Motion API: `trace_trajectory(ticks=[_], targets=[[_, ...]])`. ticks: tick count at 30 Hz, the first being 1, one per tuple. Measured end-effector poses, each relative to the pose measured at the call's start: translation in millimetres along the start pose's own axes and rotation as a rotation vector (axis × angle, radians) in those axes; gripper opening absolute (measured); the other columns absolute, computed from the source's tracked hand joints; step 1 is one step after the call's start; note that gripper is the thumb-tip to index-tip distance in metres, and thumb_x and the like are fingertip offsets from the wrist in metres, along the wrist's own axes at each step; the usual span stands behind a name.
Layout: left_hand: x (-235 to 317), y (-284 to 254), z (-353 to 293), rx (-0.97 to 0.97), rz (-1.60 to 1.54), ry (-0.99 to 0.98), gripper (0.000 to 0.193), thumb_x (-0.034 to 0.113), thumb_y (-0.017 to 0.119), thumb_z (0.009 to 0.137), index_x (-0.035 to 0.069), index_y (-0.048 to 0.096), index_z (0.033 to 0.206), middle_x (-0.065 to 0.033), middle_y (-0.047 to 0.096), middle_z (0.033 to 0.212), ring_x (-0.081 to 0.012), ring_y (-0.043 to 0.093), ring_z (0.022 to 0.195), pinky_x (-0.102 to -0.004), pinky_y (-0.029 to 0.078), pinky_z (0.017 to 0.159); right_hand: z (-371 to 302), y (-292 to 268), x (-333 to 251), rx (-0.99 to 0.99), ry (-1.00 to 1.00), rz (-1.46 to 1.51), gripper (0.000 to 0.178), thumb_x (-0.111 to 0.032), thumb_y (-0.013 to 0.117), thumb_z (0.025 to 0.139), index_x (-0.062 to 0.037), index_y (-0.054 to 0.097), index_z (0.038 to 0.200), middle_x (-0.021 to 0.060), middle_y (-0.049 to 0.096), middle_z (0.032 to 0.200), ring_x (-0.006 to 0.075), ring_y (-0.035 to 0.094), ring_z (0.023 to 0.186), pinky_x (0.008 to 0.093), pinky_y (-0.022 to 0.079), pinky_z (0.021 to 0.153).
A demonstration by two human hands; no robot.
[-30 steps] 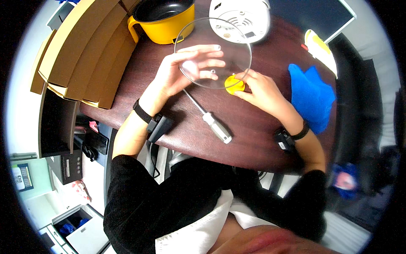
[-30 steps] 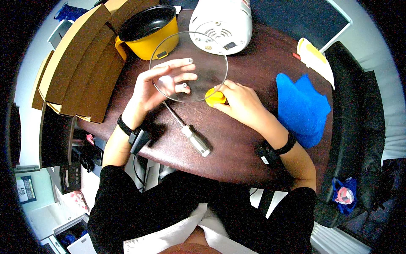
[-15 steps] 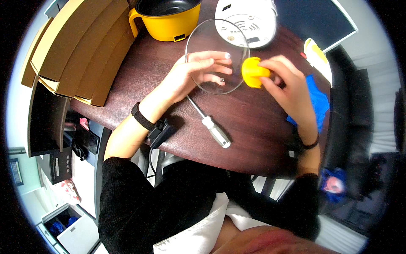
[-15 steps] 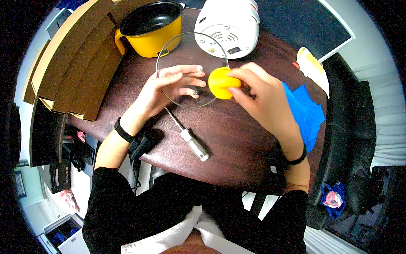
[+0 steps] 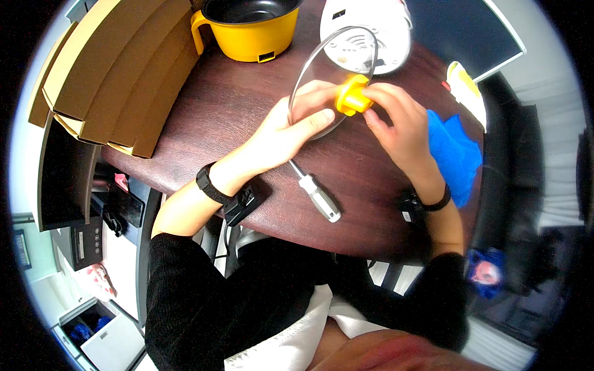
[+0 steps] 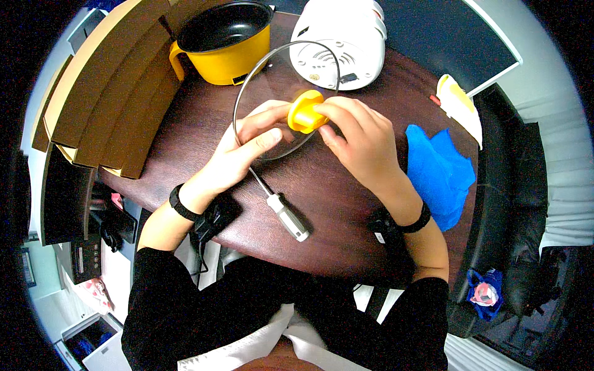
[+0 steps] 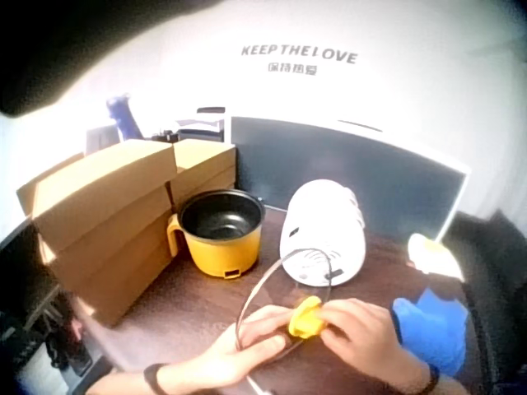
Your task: The person assembles a small kitchen appliance by attaching a yellow plastic knob to a glass lid using a screwdriver, then places the lid on a yellow pot and attaches a white top cover. The person also wipes the pot interior with a blue cloth.
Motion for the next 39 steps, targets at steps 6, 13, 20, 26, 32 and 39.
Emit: trace_trajectory(ticks=[6, 13, 20, 26, 32, 39], targets=[[12, 3, -3, 0.009, 0.073, 0.100, 0.044, 0.021, 0.048, 0.097, -0.002, 0.047, 0.135, -0.0123, 0.048, 0.125, -0.0214, 0.049, 0.117, -0.0329, 0.039, 0.100, -17, -6, 7, 0.151, -0.025, 0.067, 0.032, -0.013, 0.072, 0.078, -0.0055, 0.060, 0.107, 0.0134, 0.064, 0.106, 0.0303, 0.065, 0.093, 0.0369, 0.054, 0.080], [32, 2, -8, 0.069, 0.345, 0.278, 0.044, 0.010, 0.050, 0.091, -0.005, 0.047, 0.133, -0.0199, 0.050, 0.125, -0.0312, 0.052, 0.115, -0.0387, 0.040, 0.099, -34, -4, 17, 0.288, -0.054, 0.248, 0.035, -0.023, 0.072, 0.083, -0.0041, 0.057, 0.108, 0.0177, 0.064, 0.110, 0.0322, 0.065, 0.096, 0.0372, 0.054, 0.081], [41, 7, -10, 0.053, 0.452, 0.360, 0.045, 0.009, 0.052, 0.089, -0.005, 0.048, 0.132, -0.0226, 0.047, 0.130, -0.0352, 0.051, 0.117, -0.0411, 0.040, 0.101, -30, 1, 6, 0.260, -0.066, 0.181, 0.035, -0.015, 0.076, 0.078, -0.0050, 0.058, 0.106, 0.0158, 0.064, 0.109, 0.0317, 0.066, 0.093, 0.0362, 0.054, 0.079], [36, 9, -12, 0.030, 0.404, 0.369, 0.056, 0.000, 0.058, 0.081, 0.001, 0.046, 0.136, -0.0193, 0.046, 0.129, -0.0341, 0.048, 0.119, -0.0388, 0.040, 0.100, -30, -2, 2, 0.279, -0.068, 0.143, 0.036, -0.014, 0.076, 0.078, -0.0053, 0.057, 0.107, 0.0161, 0.064, 0.109, 0.0319, 0.066, 0.093, 0.0365, 0.054, 0.078], [39, 10, -12, 0.040, 0.460, 0.392, 0.059, -0.001, 0.059, 0.079, 0.001, 0.046, 0.136, -0.0193, 0.046, 0.129, -0.0346, 0.048, 0.119, -0.0390, 0.040, 0.100, -32, -4, 2, 0.308, -0.060, 0.175, 0.036, -0.017, 0.076, 0.080, -0.0040, 0.056, 0.107, 0.0175, 0.064, 0.109, 0.0327, 0.066, 0.094, 0.0371, 0.054, 0.079], [36, 9, -12, 0.038, 0.409, 0.389, 0.060, -0.001, 0.060, 0.078, 0.002, 0.046, 0.136, -0.0191, 0.045, 0.129, -0.0340, 0.047, 0.120, -0.0395, 0.040, 0.101, -31, -5, 2, 0.296, -0.049, 0.152, 0.036, -0.016, 0.076, 0.079, -0.0036, 0.056, 0.107, 0.0171, 0.064, 0.109, 0.0320, 0.066, 0.093, 0.0368, 0.054, 0.078]])
Point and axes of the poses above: each hand's wrist, its own z-axis towards the middle knuckle, its own y-axis out of the palm, x = y × z, the point moved 9 cm from there along z, towards the middle knuckle
